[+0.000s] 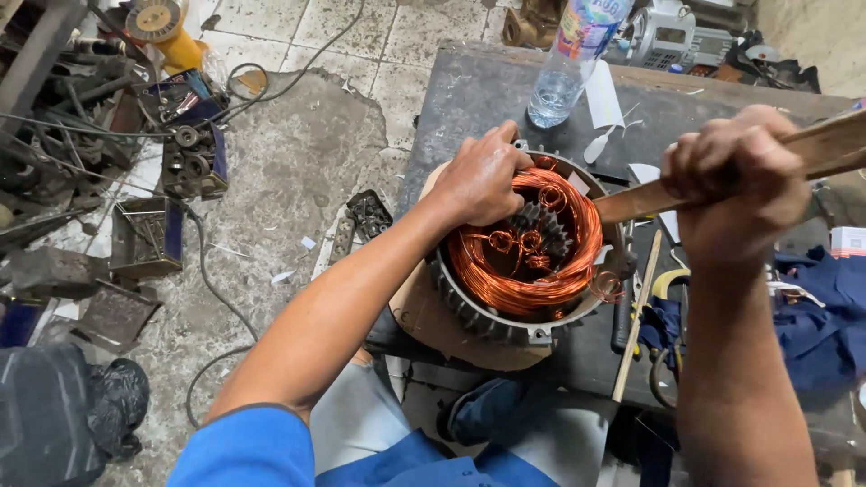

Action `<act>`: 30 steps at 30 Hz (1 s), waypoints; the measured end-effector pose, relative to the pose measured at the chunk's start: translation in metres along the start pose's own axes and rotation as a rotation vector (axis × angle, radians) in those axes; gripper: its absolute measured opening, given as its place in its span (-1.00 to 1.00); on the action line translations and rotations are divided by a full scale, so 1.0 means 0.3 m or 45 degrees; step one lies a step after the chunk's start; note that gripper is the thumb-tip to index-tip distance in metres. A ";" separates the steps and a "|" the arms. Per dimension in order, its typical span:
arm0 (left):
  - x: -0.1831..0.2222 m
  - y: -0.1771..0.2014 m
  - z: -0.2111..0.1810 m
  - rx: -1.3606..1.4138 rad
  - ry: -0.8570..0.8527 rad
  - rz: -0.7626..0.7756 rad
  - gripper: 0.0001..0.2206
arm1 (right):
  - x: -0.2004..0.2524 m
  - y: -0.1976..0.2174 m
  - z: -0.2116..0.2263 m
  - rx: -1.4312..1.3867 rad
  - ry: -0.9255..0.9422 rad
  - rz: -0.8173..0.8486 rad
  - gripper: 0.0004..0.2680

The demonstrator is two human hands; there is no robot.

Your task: Repairing an electric motor by winding and packing copper coils into the stator using a wooden drift and mallet.

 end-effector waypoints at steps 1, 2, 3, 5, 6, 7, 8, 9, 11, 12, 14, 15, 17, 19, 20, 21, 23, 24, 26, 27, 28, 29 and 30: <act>0.002 0.000 0.001 -0.003 0.014 0.005 -0.55 | 0.011 -0.025 -0.012 0.074 0.113 0.165 -0.79; 0.004 0.000 0.004 -0.006 0.028 0.009 -0.54 | 0.022 -0.051 -0.024 0.146 0.229 0.327 -0.79; 0.005 -0.004 0.004 -0.010 0.026 0.013 -0.54 | 0.020 -0.051 -0.028 0.143 0.230 0.323 -0.79; 0.000 -0.006 0.007 -0.041 0.029 0.019 -0.52 | 0.005 -0.056 -0.037 0.211 0.208 0.280 -0.76; -0.003 0.001 0.005 -0.045 0.025 0.015 -0.52 | -0.001 -0.034 -0.031 0.209 0.214 0.280 -0.76; -0.001 0.004 0.003 -0.038 0.036 0.039 -0.52 | -0.005 -0.011 -0.026 0.150 0.183 0.235 -0.76; 0.000 0.006 0.001 -0.030 0.047 0.062 -0.52 | -0.010 0.013 -0.022 0.091 0.152 0.191 -0.75; 0.000 0.007 0.000 -0.030 0.047 0.065 -0.52 | -0.009 0.026 -0.018 0.091 0.151 0.187 -0.75; -0.005 0.008 -0.003 -0.105 0.023 0.119 -0.50 | -0.012 0.061 -0.014 -0.072 -0.066 -0.064 -0.78; -0.005 0.018 -0.010 -0.108 0.021 0.121 -0.50 | -0.015 0.072 -0.017 -0.075 -0.065 -0.066 -0.78; 0.004 0.030 -0.025 -0.105 0.068 0.176 -0.50 | -0.006 0.095 -0.020 -0.089 0.007 0.054 -0.78; 0.000 0.033 -0.025 -0.102 0.068 0.180 -0.50 | 0.001 0.116 -0.010 -0.087 0.005 0.050 -0.78; 0.003 0.030 -0.021 -0.097 0.016 0.175 -0.52 | 0.029 0.160 0.004 -0.140 -0.012 0.014 -0.78; 0.019 0.023 -0.021 -0.061 0.043 0.165 -0.51 | 0.038 0.150 -0.002 -0.138 0.007 -0.041 -0.80; 0.012 0.028 -0.016 -0.038 0.070 0.137 -0.49 | 0.025 0.140 -0.005 -0.147 0.038 -0.080 -0.82; 0.011 0.027 -0.013 -0.037 0.076 0.140 -0.49 | 0.027 0.128 -0.009 -0.148 0.031 -0.079 -0.82; 0.003 0.018 -0.014 -0.076 0.067 0.136 -0.47 | 0.031 0.112 -0.010 -0.068 0.077 -0.146 -0.81; 0.002 0.017 -0.009 -0.070 0.065 0.137 -0.47 | 0.024 0.099 -0.013 -0.062 0.076 -0.148 -0.81; 0.002 0.010 0.003 -0.058 0.020 0.086 -0.49 | 0.014 0.075 -0.023 -0.114 0.065 -0.172 -0.80; 0.000 0.001 0.009 -0.051 0.024 0.088 -0.49 | 0.010 0.044 -0.026 -0.108 0.060 -0.172 -0.80; 0.000 -0.008 0.014 -0.060 0.002 0.067 -0.50 | 0.009 0.008 -0.026 0.022 0.157 0.036 -0.78; 0.002 -0.013 0.022 -0.072 -0.016 0.044 -0.51 | 0.007 -0.031 -0.029 0.144 0.258 0.246 -0.75; 0.004 -0.010 0.018 -0.068 -0.011 0.044 -0.51 | 0.021 -0.061 -0.041 0.146 0.252 0.249 -0.75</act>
Point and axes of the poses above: each hand's wrist, its own x-axis away from the middle knuckle, its own y-axis out of the back of the hand, z = x × y, the point moved 1 cm from there along -x, towards the middle knuckle, and after that the axes turned 11 degrees about -z, right-handed, at the moved point
